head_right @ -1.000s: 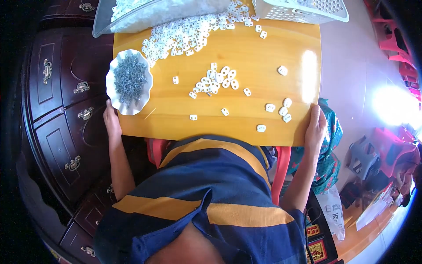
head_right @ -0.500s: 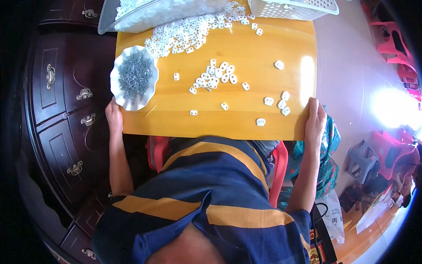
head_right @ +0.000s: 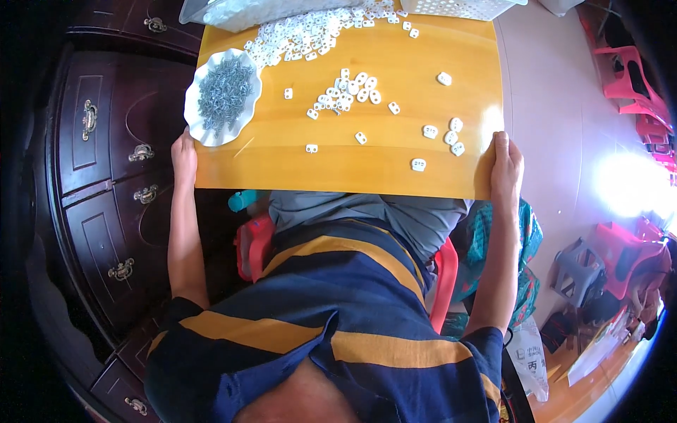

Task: Inserting small blue pins into holes of white plastic components at a table.

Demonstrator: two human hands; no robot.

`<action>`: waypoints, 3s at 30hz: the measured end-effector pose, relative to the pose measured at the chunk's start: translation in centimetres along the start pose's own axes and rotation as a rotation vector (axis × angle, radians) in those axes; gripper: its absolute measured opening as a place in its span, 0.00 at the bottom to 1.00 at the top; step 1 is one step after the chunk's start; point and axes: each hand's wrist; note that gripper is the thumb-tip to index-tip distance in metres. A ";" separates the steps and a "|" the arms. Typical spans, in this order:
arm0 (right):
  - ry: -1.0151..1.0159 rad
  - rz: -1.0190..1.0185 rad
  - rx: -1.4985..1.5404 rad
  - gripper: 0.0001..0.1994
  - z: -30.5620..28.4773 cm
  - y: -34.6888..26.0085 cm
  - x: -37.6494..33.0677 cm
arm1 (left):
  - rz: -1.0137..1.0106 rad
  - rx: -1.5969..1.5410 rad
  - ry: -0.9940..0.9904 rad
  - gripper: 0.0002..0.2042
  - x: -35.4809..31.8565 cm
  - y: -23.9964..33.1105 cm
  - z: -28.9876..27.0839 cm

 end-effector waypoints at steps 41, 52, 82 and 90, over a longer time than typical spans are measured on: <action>0.003 -0.718 0.051 0.05 8.6 -8.8 -10.5 | 1.206 0.428 -0.385 0.02 -6.9 18.7 15.5; -0.529 -0.180 0.424 0.08 11.0 -8.8 -12.8 | 1.203 0.192 -0.478 0.05 -12.6 21.5 12.3; -0.458 -0.390 0.122 0.04 12.3 -9.3 -12.6 | 0.813 -0.109 -0.531 0.04 -14.2 19.1 12.8; -0.404 -0.464 0.095 0.03 12.7 -9.1 -11.4 | 0.665 -0.298 -0.536 0.05 -13.9 18.2 14.3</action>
Point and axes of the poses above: each hand's wrist, its own x-axis towards the middle knuckle, its own z-axis out of the palm, y = z × x
